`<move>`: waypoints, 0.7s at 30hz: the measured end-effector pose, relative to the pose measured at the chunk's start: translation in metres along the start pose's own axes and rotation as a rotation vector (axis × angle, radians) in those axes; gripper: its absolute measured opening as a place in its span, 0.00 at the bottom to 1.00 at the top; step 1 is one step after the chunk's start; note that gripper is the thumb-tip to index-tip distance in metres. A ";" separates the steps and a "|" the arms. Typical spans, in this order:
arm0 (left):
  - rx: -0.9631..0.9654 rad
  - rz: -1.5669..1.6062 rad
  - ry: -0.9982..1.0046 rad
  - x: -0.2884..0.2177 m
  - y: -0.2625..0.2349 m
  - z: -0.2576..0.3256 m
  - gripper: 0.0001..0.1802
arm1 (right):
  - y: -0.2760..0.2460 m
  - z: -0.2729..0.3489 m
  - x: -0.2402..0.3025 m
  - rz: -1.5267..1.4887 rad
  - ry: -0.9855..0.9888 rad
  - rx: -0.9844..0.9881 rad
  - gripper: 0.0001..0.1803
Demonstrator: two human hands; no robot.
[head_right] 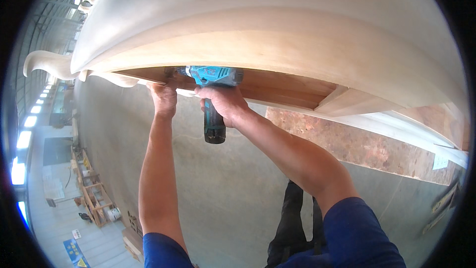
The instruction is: The person assembles wooden furniture by using a power drill to drive screws into hinges and cabinet joints, and by hand fitting wooden panels and components together.
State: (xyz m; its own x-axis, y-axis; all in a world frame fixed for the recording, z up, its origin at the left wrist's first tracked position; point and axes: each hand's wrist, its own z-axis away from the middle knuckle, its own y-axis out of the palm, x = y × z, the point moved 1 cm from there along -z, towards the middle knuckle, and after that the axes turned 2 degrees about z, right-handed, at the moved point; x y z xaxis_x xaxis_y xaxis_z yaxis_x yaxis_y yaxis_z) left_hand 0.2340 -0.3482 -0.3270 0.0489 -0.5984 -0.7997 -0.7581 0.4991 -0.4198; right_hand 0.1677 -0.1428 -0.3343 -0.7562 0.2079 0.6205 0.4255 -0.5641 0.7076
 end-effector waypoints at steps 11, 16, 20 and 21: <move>-0.018 -0.029 0.061 0.010 0.000 0.002 0.08 | 0.003 -0.008 -0.001 -0.029 0.066 0.027 0.13; -0.008 -0.037 0.048 0.008 0.002 0.003 0.12 | 0.000 -0.013 -0.005 -0.032 0.090 0.021 0.13; 0.001 -0.048 0.028 0.005 0.000 0.002 0.15 | 0.000 -0.016 -0.007 -0.043 0.090 0.031 0.12; 0.001 -0.054 0.022 0.004 -0.001 0.003 0.16 | 0.002 -0.015 -0.007 -0.031 0.089 0.026 0.12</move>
State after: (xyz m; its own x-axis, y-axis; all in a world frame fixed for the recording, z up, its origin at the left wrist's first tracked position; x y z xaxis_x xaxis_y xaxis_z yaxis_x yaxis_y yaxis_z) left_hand 0.2370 -0.3495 -0.3307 0.0749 -0.6379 -0.7665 -0.7544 0.4664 -0.4619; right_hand 0.1660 -0.1574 -0.3425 -0.8101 0.1523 0.5662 0.4130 -0.5374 0.7353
